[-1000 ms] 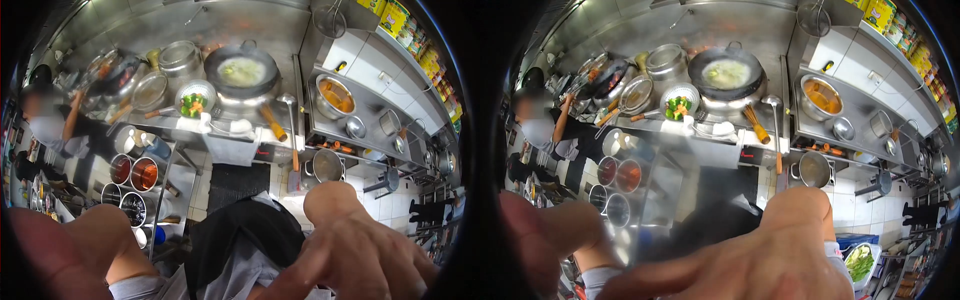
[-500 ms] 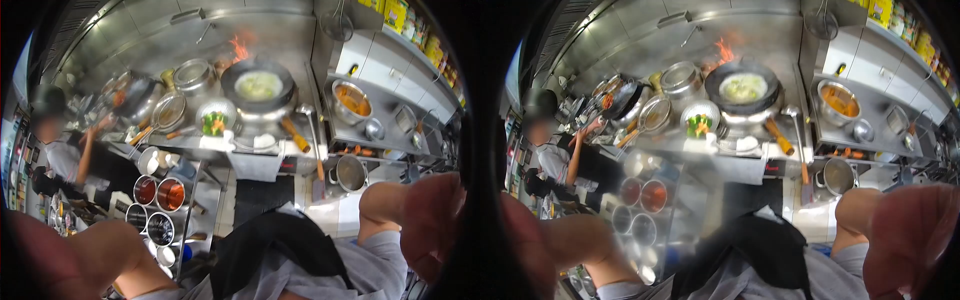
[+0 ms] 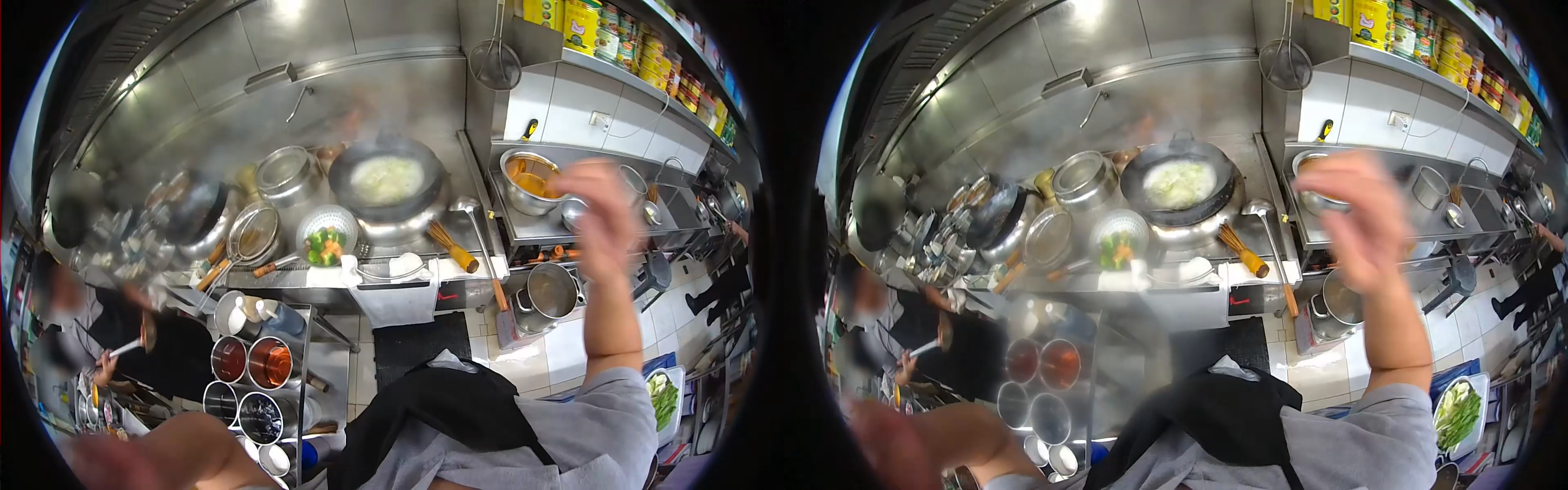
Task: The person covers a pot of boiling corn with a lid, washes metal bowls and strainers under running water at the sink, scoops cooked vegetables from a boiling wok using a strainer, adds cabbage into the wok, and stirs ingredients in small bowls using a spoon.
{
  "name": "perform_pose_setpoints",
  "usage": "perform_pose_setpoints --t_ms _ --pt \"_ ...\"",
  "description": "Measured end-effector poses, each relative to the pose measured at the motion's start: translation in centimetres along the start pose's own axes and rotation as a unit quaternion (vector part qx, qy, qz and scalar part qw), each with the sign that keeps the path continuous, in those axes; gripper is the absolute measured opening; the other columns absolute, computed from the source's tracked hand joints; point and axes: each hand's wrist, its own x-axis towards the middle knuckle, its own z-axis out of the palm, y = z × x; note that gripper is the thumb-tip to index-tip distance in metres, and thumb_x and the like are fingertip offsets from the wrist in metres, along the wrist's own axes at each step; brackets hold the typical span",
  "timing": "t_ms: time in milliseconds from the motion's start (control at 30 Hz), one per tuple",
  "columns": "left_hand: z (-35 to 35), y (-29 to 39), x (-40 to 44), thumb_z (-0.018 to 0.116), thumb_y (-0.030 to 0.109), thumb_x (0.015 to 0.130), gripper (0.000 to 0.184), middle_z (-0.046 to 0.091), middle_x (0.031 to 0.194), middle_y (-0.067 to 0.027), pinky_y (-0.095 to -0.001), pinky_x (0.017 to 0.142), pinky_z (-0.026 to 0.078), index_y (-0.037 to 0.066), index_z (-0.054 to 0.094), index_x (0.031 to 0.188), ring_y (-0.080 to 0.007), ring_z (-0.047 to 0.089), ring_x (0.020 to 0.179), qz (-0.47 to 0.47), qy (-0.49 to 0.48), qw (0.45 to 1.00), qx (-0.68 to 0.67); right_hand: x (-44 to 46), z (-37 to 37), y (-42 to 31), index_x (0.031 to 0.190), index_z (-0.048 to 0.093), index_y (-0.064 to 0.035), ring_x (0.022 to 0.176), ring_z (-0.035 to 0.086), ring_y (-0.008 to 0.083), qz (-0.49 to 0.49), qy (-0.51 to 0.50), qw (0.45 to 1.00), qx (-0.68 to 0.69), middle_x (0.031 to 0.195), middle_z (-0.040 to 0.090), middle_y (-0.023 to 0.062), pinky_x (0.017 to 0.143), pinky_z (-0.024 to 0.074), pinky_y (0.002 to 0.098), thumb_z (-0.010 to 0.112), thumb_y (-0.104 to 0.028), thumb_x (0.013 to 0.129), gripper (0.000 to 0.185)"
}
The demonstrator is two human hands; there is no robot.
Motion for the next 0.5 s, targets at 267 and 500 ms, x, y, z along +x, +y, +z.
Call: perform_pose_setpoints --t_ms 267,500 --pt "16.6 11.5 -40.8 0.058 0.024 0.087 0.035 0.062 0.107 -0.0138 -0.0414 0.088 0.046 0.003 0.056 0.115 -0.0289 0.059 0.099 -0.691 -0.44 0.573 -0.019 -64.1 10.3 6.5 0.104 0.063 -0.0025 0.09 0.064 0.0333 0.545 -0.498 0.672 -0.067 0.097 0.066 0.0194 0.081 0.051 0.0406 0.061 -0.032 0.078 0.039" --pt "18.0 32.1 -54.2 0.055 0.024 0.086 0.033 0.063 0.107 -0.0158 -0.0432 0.09 0.045 0.004 0.06 0.111 -0.0313 0.059 0.099 -0.81 -0.526 0.152 -0.211 -69.7 -1.9 -5.5 0.105 0.063 -0.0026 0.084 0.065 0.0305 0.733 -0.537 0.406 0.096 0.095 0.066 0.0192 0.072 0.0536 0.0398 0.061 -0.03 0.079 0.038"
